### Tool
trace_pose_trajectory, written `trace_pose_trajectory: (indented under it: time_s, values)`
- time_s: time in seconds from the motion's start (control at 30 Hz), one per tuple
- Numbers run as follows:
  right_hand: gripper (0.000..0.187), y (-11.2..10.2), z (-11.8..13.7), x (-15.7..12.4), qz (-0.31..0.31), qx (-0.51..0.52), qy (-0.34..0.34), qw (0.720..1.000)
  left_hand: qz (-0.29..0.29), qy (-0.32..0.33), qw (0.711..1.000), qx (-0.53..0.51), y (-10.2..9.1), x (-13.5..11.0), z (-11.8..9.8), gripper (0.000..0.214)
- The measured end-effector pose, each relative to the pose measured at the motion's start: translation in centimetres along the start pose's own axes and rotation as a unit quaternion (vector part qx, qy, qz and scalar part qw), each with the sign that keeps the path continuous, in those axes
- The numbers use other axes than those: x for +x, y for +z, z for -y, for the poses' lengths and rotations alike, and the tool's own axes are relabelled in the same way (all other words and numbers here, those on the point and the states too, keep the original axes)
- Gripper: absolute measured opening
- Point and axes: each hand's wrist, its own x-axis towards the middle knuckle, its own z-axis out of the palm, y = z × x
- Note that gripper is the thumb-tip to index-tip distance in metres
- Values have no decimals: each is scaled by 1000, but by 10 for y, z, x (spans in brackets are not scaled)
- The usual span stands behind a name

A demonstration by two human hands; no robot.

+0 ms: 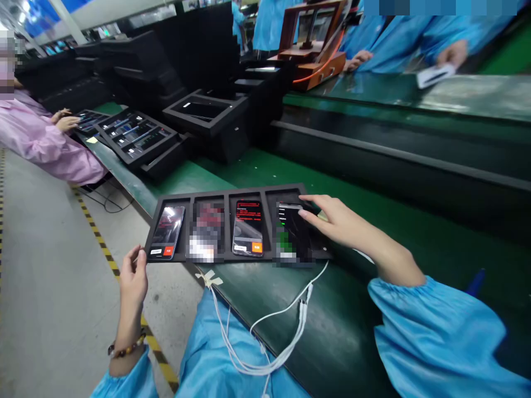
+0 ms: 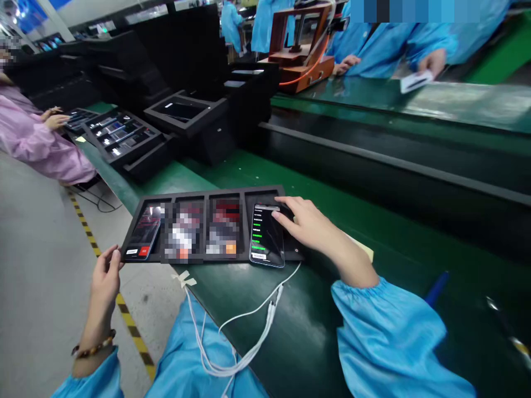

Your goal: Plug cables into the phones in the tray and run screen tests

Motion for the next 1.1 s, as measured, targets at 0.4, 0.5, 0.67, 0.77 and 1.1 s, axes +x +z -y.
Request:
trace_pose_trajectory:
  time_s: [0.4, 0.5, 0.67, 0.77, 1.1]
  values:
    - [89, 9, -11, 4, 49, -22, -10, 999, 11, -16, 1000, -25, 16, 0, 4, 81]
    - [94, 8, -10, 2, 63, -20, -14, 998, 8, -10, 1000, -21, 16, 0, 6, 84]
    - [115, 2, -3, -4, 106, -10, -27, 994, 4, -7, 1000, -17, 17, -1, 3, 75]
    - [101, 1, 0, -4, 104, -9, -17, 994, -1, -12, 1000, -24, 17, -1, 2, 71]
    - [101, 2, -3, -3, 99, -20, -21, 995, 12, -9, 999, -34, 15, -1, 5, 68]
